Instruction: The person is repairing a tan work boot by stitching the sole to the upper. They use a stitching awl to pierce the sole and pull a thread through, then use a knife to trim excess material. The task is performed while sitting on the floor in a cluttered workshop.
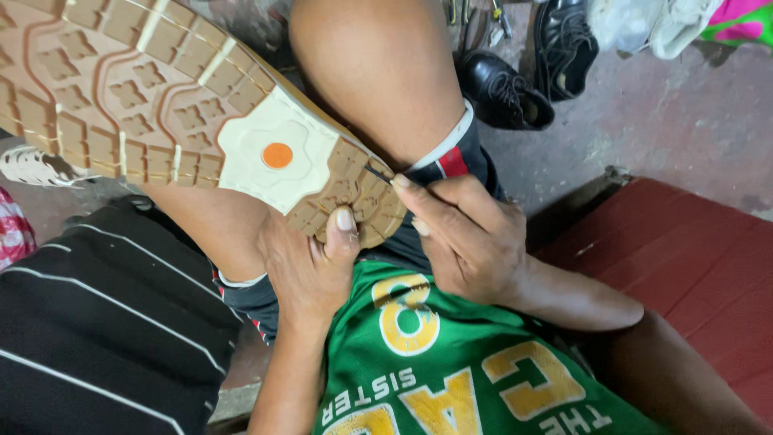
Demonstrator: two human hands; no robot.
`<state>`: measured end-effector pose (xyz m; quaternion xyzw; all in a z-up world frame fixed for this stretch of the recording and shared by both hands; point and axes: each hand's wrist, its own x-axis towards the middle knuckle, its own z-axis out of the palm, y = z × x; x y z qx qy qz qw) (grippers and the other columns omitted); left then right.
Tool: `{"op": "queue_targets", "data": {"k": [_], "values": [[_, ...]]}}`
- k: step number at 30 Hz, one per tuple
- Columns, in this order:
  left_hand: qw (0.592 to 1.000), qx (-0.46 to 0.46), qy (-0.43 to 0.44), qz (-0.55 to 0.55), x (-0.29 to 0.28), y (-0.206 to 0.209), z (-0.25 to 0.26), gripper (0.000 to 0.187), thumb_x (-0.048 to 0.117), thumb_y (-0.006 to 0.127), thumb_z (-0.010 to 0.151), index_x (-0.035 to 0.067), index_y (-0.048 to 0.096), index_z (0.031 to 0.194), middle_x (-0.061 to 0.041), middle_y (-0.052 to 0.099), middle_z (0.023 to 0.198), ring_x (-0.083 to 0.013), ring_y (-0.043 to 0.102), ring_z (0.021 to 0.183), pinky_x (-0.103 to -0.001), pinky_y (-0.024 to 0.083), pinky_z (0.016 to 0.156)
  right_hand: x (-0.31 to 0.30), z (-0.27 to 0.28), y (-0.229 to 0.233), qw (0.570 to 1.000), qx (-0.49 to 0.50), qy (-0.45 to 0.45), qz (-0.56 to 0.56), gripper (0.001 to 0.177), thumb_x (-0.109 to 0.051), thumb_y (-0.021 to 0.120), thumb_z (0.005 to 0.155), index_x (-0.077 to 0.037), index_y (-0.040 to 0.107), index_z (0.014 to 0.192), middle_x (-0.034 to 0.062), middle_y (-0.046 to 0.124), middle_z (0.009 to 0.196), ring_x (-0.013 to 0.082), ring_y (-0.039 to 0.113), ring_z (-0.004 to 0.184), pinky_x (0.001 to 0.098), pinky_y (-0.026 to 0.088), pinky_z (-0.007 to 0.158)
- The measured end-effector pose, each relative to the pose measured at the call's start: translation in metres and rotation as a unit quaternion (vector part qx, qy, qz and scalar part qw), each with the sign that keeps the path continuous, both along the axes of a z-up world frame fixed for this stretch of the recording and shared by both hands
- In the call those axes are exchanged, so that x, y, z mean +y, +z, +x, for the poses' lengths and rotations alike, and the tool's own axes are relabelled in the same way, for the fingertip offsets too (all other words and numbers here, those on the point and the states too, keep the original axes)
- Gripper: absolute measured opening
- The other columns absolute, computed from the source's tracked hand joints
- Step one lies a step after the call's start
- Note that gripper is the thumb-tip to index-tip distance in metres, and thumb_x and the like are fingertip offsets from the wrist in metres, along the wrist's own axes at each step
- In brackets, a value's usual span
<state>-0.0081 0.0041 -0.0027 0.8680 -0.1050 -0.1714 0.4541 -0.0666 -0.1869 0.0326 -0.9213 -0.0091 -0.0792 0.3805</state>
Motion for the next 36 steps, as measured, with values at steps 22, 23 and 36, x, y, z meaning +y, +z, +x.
{"op": "queue_targets", "data": {"k": [22, 23, 36], "values": [[0.999, -0.025, 0.01, -0.019, -0.002, 0.003, 0.003, 0.046, 0.041, 0.054, 0.102, 0.0, 0.064, 0.121, -0.021, 0.071, 0.113, -0.0452, 0.066, 0.109, -0.052, 0.051, 0.095, 0.006, 0.002, 0.003, 1.0, -0.004, -0.022, 0.004, 0.037, 0.009, 0.067, 0.095, -0.002, 0.069, 0.13, 0.0079, 0.063, 0.095, 0.0194, 0.066, 0.076, 0.0338, 0.053, 0.065], [1.0, -0.022, 0.007, -0.018, -0.002, 0.003, 0.003, 0.046, 0.041, 0.054, 0.102, 0.001, 0.065, 0.121, -0.021, 0.071, 0.112, -0.0452, 0.066, 0.109, -0.051, 0.051, 0.095, 0.007, 0.003, 0.002, 1.0, -0.008, -0.023, -0.002, 0.037, 0.009, 0.068, 0.094, -0.002, 0.069, 0.13, 0.0078, 0.063, 0.095, 0.0196, 0.065, 0.075, 0.0343, 0.053, 0.065], [1.0, -0.024, -0.009, 0.003, -0.004, 0.003, 0.006, 0.041, 0.037, 0.057, 0.1, 0.002, 0.065, 0.118, -0.021, 0.07, 0.11, -0.0465, 0.065, 0.105, -0.054, 0.05, 0.092, -0.001, 0.015, 0.008, 0.999, -0.012, 0.0, -0.042, 0.038, 0.007, 0.068, 0.094, -0.004, 0.07, 0.131, 0.0056, 0.062, 0.094, 0.0186, 0.066, 0.074, 0.0352, 0.053, 0.064]]}}
